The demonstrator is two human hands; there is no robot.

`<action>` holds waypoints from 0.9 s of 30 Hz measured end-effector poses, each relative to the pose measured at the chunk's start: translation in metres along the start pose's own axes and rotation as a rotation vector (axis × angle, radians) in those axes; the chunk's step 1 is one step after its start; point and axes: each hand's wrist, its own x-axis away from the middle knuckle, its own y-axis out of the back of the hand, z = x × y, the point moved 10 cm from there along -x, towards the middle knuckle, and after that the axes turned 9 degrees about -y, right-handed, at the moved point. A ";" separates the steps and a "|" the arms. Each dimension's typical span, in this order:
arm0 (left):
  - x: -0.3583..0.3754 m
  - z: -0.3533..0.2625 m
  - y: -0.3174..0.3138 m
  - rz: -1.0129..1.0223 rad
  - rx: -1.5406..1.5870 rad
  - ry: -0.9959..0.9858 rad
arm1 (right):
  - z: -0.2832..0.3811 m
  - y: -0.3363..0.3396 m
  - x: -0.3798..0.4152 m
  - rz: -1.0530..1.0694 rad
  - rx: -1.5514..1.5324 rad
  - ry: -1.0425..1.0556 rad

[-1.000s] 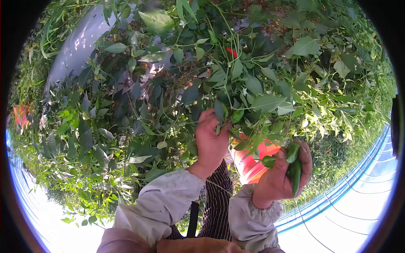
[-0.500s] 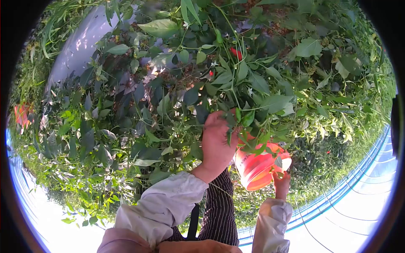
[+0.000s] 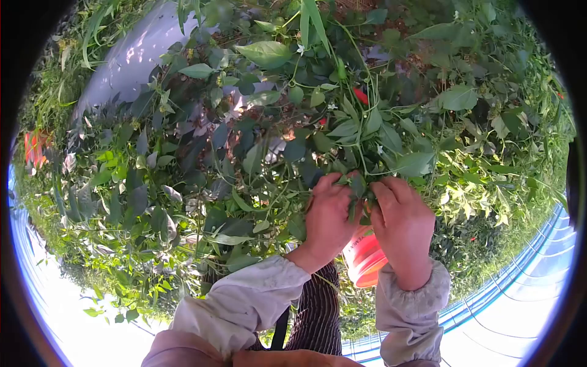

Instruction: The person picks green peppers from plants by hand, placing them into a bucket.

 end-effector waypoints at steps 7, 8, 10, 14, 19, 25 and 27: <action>0.000 0.003 -0.002 0.080 0.043 -0.073 | 0.007 -0.001 0.007 0.042 -0.072 0.002; 0.002 0.006 -0.005 0.081 0.043 -0.076 | 0.002 -0.001 0.010 0.039 -0.072 0.000; 0.002 0.015 -0.005 0.047 0.117 -0.041 | -0.010 -0.027 0.020 0.368 -0.629 -0.076; 0.001 0.017 -0.006 0.049 0.092 -0.039 | -0.002 -0.034 0.044 0.625 -1.520 -0.352; 0.002 0.025 0.005 -0.053 0.214 0.189 | -0.150 -0.026 0.102 -0.147 -1.387 -0.827; -0.001 0.013 0.032 -0.179 0.054 0.054 | -0.240 -0.086 0.220 0.261 -0.053 -1.005; 0.008 0.022 0.039 -0.336 0.253 0.051 | -0.222 -0.081 0.203 0.153 0.088 -0.733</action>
